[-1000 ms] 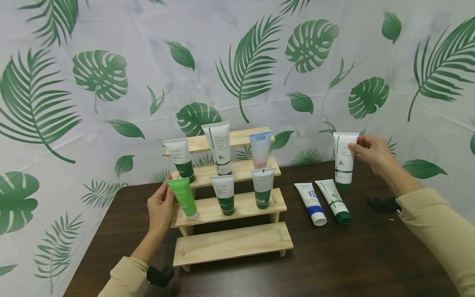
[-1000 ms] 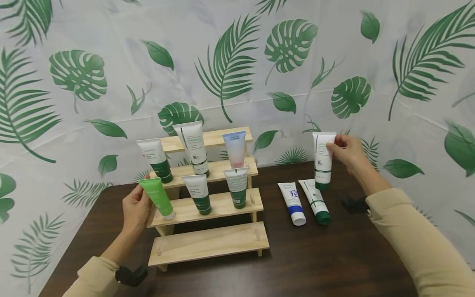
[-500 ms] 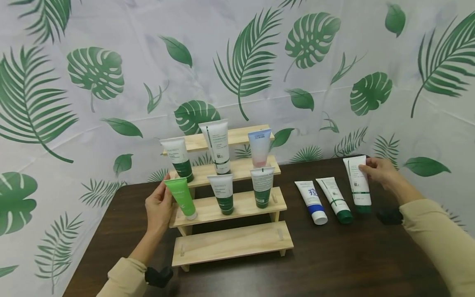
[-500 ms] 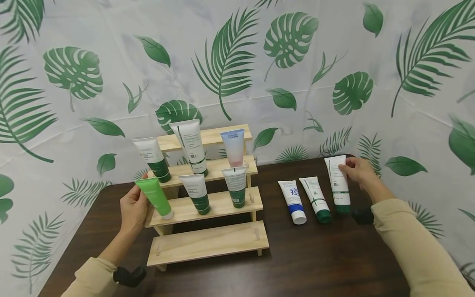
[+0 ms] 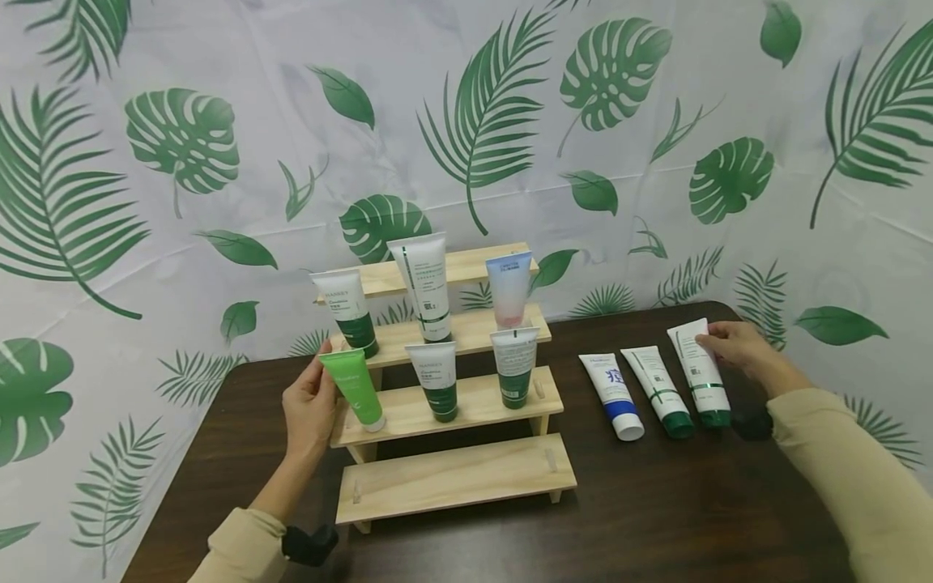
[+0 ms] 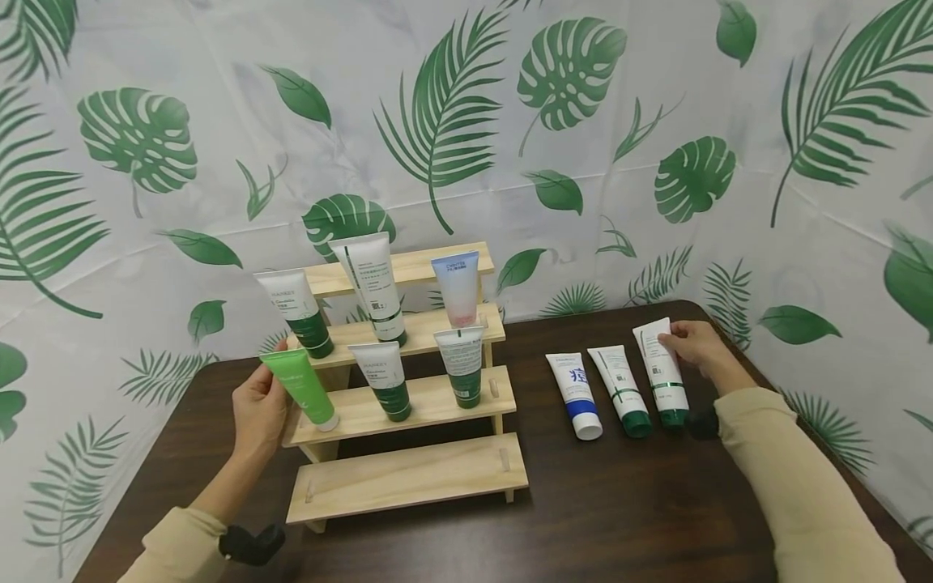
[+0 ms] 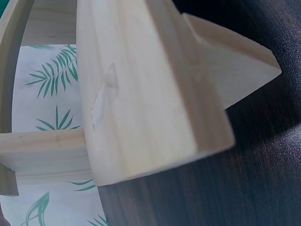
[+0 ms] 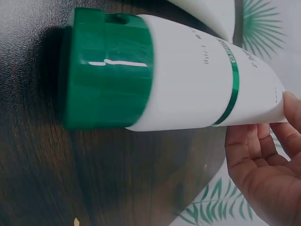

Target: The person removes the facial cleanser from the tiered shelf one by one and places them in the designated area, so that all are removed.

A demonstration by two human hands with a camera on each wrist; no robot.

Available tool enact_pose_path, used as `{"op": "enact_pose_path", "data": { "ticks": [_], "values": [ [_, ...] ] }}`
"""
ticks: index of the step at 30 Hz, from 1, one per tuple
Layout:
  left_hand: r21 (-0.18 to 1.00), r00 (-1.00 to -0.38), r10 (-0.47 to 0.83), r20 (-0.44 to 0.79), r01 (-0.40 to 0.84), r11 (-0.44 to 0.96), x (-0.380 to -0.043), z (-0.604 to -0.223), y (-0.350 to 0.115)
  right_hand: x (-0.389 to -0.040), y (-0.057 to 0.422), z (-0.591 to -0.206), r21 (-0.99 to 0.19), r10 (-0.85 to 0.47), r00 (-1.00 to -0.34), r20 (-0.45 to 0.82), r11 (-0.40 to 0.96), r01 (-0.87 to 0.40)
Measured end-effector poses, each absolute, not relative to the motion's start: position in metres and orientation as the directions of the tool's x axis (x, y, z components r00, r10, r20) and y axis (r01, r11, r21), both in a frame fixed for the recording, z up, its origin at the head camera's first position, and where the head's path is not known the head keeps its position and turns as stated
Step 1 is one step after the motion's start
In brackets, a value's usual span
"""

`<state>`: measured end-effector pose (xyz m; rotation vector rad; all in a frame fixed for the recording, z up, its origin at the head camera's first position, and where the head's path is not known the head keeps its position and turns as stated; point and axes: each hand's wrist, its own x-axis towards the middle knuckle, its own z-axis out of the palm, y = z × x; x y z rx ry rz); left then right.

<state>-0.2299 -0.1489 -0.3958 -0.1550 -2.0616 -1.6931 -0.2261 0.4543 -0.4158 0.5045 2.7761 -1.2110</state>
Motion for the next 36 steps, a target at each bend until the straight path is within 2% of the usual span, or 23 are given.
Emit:
{"op": "enact_pose_path", "data": {
  "ticks": [8,17,36],
  "values": [
    [0.897,-0.888,-0.201,0.414,0.360,0.258,-0.229,-0.397,-0.150,-0.235,0.461,-0.427,-0.704,0.270,-0.941,-0.203,0.628,0.332],
    [0.904,-0.892,-0.194,0.407,0.363,0.227,-0.228,-0.396,-0.150,-0.234,0.453,-0.433,-0.658,0.370,-0.899,-0.234,0.620,0.427],
    [0.905,-0.891,-0.219,0.397,0.340,0.257,-0.230,-0.396,-0.149,-0.237,0.453,-0.442,-0.643,0.422,-0.880,-0.218,0.616,0.455]
  ]
}}
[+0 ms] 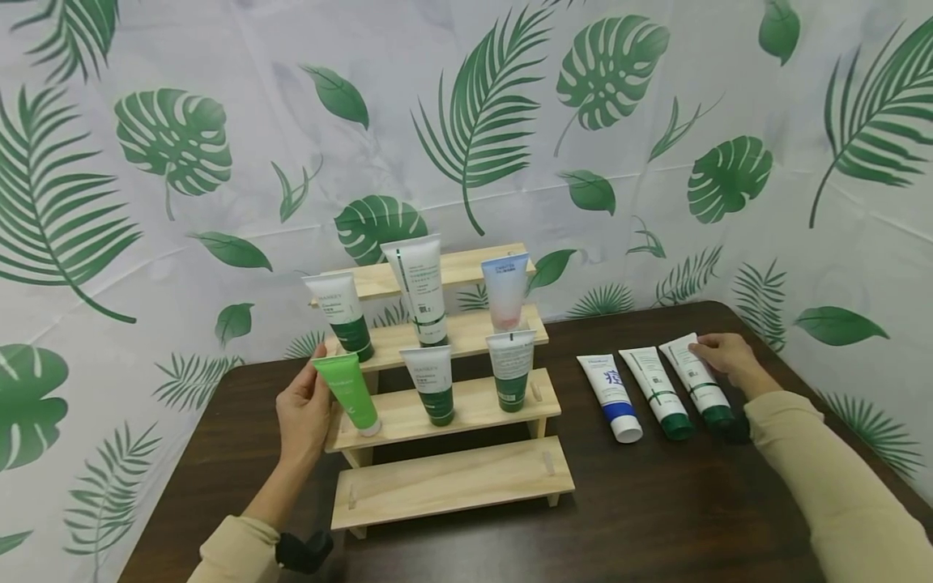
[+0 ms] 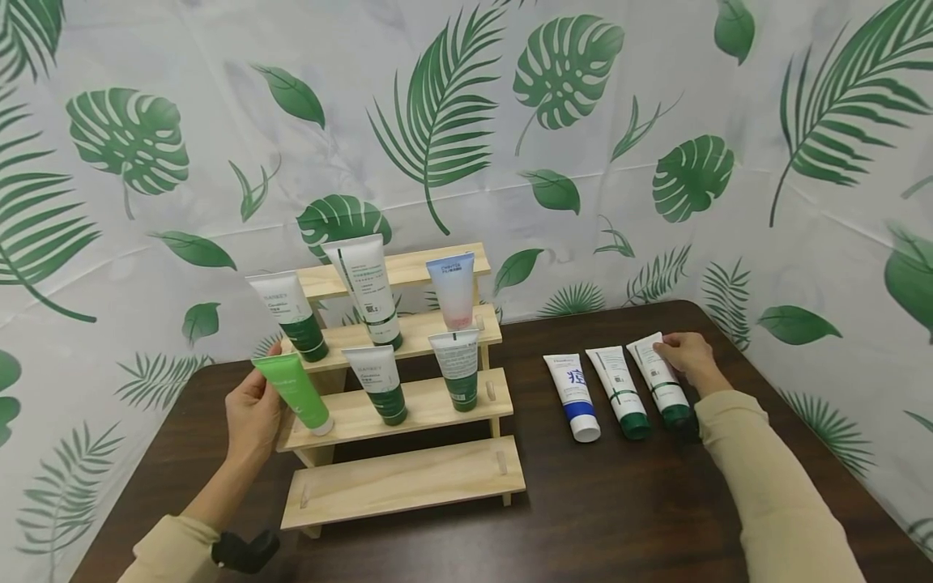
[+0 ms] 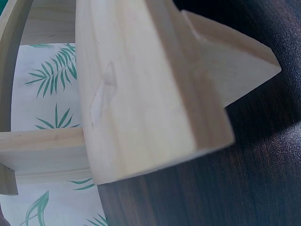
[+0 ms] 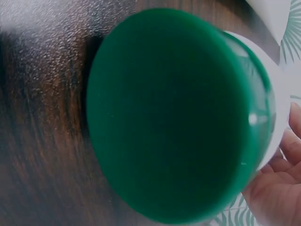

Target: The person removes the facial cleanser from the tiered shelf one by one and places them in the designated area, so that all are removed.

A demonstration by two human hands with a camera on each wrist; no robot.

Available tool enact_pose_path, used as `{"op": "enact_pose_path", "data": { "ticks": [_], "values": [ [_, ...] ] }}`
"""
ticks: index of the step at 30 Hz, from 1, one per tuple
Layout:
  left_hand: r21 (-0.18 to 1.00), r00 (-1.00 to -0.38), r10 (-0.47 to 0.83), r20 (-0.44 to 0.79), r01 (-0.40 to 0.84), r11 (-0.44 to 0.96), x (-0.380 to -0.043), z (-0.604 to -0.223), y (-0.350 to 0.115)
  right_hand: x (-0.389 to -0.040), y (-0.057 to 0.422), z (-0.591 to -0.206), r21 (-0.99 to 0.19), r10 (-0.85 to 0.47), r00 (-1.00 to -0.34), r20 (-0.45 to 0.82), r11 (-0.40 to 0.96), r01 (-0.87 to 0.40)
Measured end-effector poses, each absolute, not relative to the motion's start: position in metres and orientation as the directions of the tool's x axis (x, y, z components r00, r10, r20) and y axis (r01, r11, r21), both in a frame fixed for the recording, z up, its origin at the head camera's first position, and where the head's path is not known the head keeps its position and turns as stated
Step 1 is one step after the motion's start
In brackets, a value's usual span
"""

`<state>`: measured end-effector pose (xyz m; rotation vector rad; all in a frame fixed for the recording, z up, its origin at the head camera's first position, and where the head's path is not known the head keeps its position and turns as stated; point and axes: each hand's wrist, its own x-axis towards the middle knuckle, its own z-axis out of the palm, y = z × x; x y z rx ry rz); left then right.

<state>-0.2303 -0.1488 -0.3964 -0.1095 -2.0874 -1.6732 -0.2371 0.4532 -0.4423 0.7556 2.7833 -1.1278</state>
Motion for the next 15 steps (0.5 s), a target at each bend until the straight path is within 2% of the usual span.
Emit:
{"op": "enact_pose_path", "data": {
  "ticks": [15],
  "values": [
    [0.908,-0.899,-0.206,0.387,0.331,0.257,-0.2308,-0.3976,-0.1500,-0.2347,0.4513,-0.4429,-0.654,0.464,-0.860,-0.212,0.586,0.478]
  ]
}}
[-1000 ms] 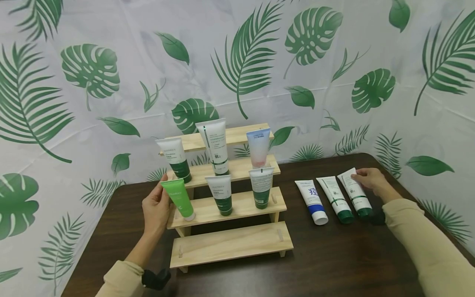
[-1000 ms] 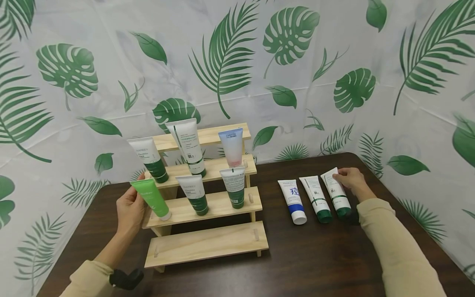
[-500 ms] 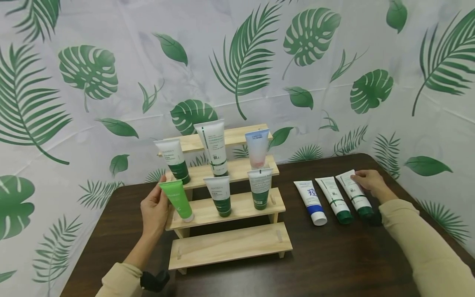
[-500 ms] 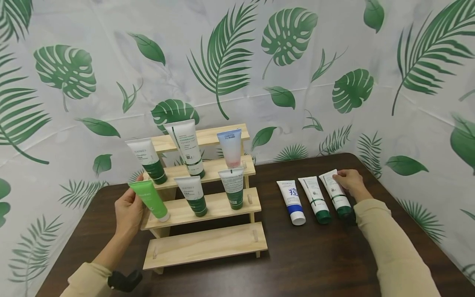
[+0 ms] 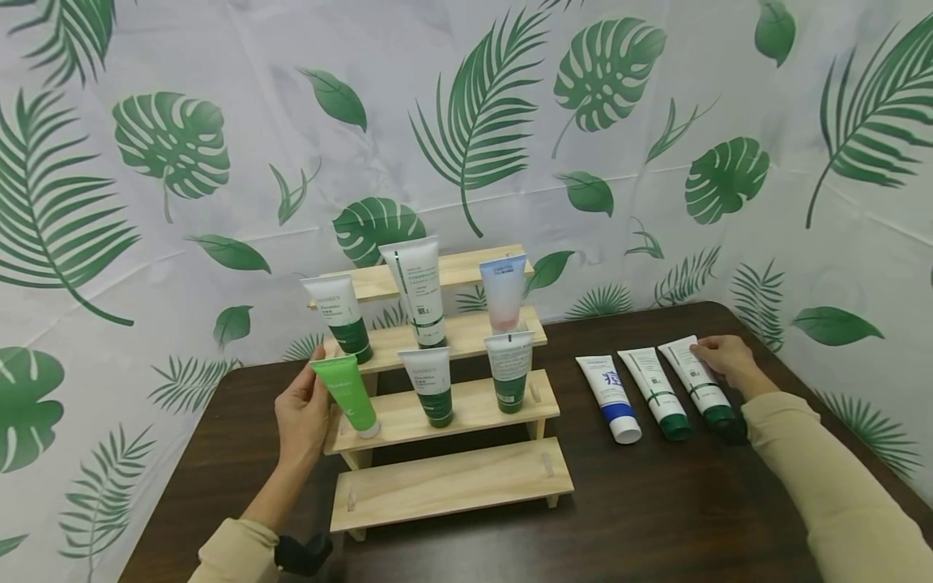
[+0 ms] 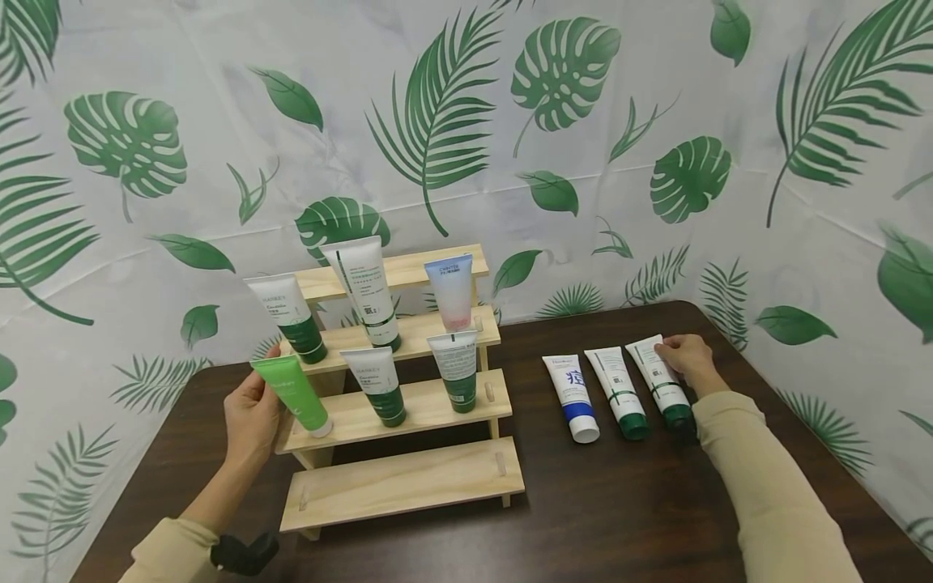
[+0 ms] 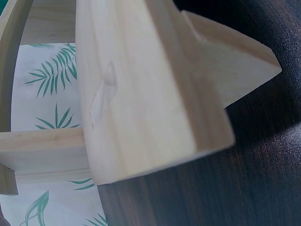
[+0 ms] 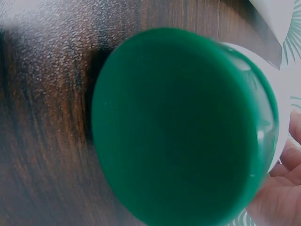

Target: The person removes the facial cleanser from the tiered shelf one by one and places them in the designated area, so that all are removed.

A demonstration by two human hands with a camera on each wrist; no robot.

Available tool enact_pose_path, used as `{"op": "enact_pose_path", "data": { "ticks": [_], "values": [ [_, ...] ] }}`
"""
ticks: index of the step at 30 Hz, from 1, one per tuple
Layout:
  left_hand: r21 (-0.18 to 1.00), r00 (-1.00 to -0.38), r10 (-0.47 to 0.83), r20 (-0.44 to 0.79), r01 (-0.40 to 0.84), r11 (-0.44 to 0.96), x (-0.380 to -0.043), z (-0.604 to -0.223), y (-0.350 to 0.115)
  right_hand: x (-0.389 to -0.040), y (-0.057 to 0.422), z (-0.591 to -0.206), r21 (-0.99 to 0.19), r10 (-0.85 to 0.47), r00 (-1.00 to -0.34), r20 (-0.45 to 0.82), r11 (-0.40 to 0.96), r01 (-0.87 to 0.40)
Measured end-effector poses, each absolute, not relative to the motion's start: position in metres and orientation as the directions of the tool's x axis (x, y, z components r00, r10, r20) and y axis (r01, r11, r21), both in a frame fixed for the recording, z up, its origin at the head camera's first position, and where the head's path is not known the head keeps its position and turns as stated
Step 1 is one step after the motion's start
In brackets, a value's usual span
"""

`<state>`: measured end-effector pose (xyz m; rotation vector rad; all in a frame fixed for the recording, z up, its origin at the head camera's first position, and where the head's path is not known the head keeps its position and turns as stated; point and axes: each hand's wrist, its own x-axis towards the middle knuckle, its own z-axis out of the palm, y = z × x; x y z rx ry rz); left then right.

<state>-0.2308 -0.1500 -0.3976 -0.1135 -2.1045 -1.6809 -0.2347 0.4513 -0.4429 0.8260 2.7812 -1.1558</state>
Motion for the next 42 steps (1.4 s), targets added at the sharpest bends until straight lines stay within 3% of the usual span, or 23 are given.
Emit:
{"op": "enact_pose_path", "data": {
  "ticks": [16,25,33,38,42],
  "values": [
    [0.913,-0.904,-0.195,0.379,0.332,0.238,-0.228,-0.398,-0.150,-0.227,0.450,-0.438,-0.626,0.501,-0.840,-0.210,0.591,0.509],
    [0.907,-0.900,-0.201,0.387,0.333,0.256,-0.229,-0.398,-0.149,-0.225,0.446,-0.426,-0.621,0.521,-0.849,-0.093,0.636,0.458],
    [0.907,-0.893,-0.223,0.391,0.333,0.257,-0.231,-0.398,-0.149,-0.248,0.452,-0.426,-0.709,0.498,-0.861,0.108,0.646,0.285],
    [0.903,-0.893,-0.216,0.395,0.335,0.268,-0.231,-0.398,-0.150,-0.247,0.422,-0.396,-0.815,0.463,-0.875,0.145,0.557,0.160],
    [0.900,-0.892,-0.213,0.399,0.337,0.276,-0.231,-0.399,-0.150,-0.238,0.387,-0.365,-0.832,0.371,-0.905,0.208,0.553,0.035]
  ]
}}
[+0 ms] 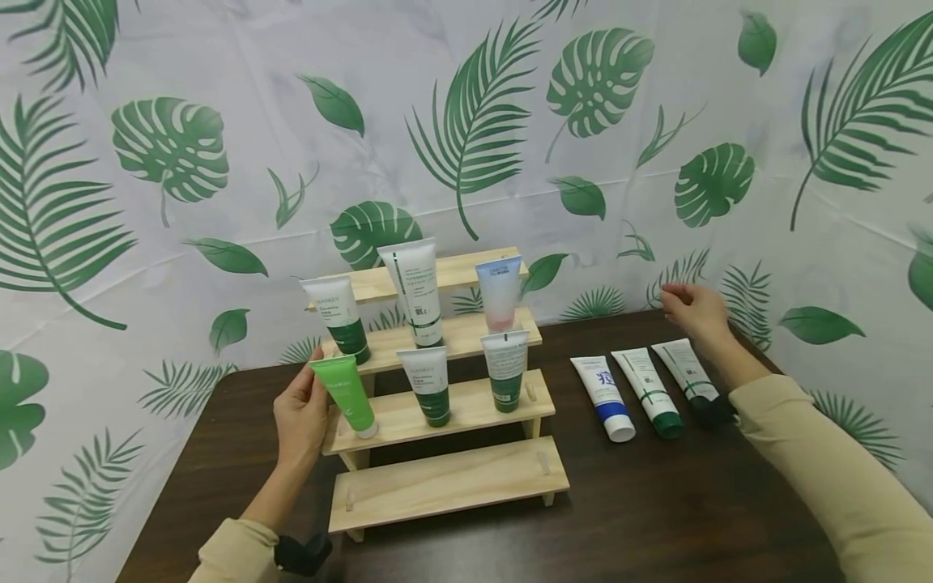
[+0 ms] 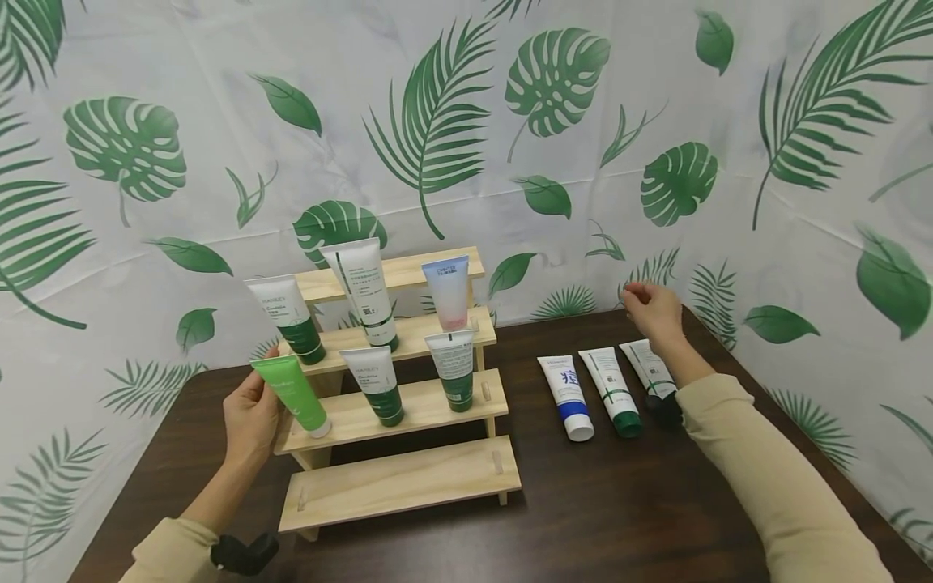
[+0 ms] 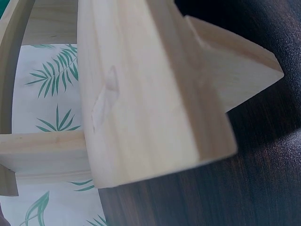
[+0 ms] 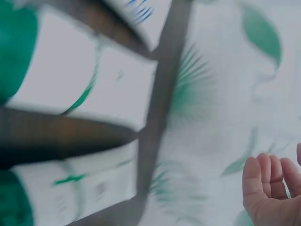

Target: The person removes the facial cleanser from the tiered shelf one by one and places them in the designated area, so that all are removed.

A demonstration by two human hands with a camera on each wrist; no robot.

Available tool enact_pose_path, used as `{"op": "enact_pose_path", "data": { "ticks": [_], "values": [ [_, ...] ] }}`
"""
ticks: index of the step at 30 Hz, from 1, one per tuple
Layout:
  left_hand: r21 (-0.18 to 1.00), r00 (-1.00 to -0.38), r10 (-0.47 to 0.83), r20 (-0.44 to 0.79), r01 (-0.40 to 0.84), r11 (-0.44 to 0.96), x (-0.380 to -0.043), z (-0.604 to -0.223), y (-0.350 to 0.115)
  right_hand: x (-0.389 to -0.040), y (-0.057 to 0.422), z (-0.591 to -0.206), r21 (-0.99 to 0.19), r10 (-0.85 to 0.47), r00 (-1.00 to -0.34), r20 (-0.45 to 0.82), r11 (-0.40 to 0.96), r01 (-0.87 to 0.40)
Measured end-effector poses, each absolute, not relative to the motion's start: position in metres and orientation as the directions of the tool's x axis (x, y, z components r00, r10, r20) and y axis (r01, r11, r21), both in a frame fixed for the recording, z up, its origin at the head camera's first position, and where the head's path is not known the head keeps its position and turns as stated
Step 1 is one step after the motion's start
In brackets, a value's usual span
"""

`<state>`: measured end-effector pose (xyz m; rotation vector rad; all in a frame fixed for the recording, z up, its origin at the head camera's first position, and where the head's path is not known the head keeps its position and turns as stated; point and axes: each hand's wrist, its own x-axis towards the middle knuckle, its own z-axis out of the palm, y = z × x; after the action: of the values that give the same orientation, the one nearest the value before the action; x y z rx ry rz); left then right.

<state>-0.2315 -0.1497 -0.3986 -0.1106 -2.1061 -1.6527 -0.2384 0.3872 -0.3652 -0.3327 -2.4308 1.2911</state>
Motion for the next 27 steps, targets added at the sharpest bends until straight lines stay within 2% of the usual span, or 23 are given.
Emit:
{"op": "enact_pose_path", "data": {
  "ticks": [7,16,27],
  "values": [
    [0.901,-0.892,-0.210,0.400,0.340,0.270,-0.231,-0.398,-0.150,-0.237,0.338,-0.333,-0.868,0.262,-0.920,0.293,0.476,-0.140],
    [0.905,-0.897,-0.195,0.397,0.347,0.245,-0.229,-0.397,-0.150,-0.231,0.276,-0.299,-0.892,0.113,-0.910,0.398,0.277,-0.356],
    [0.912,-0.900,-0.206,0.384,0.335,0.237,-0.231,-0.399,-0.150,-0.230,0.232,-0.283,-0.894,-0.010,-0.904,0.427,0.147,-0.424]
  ]
}}
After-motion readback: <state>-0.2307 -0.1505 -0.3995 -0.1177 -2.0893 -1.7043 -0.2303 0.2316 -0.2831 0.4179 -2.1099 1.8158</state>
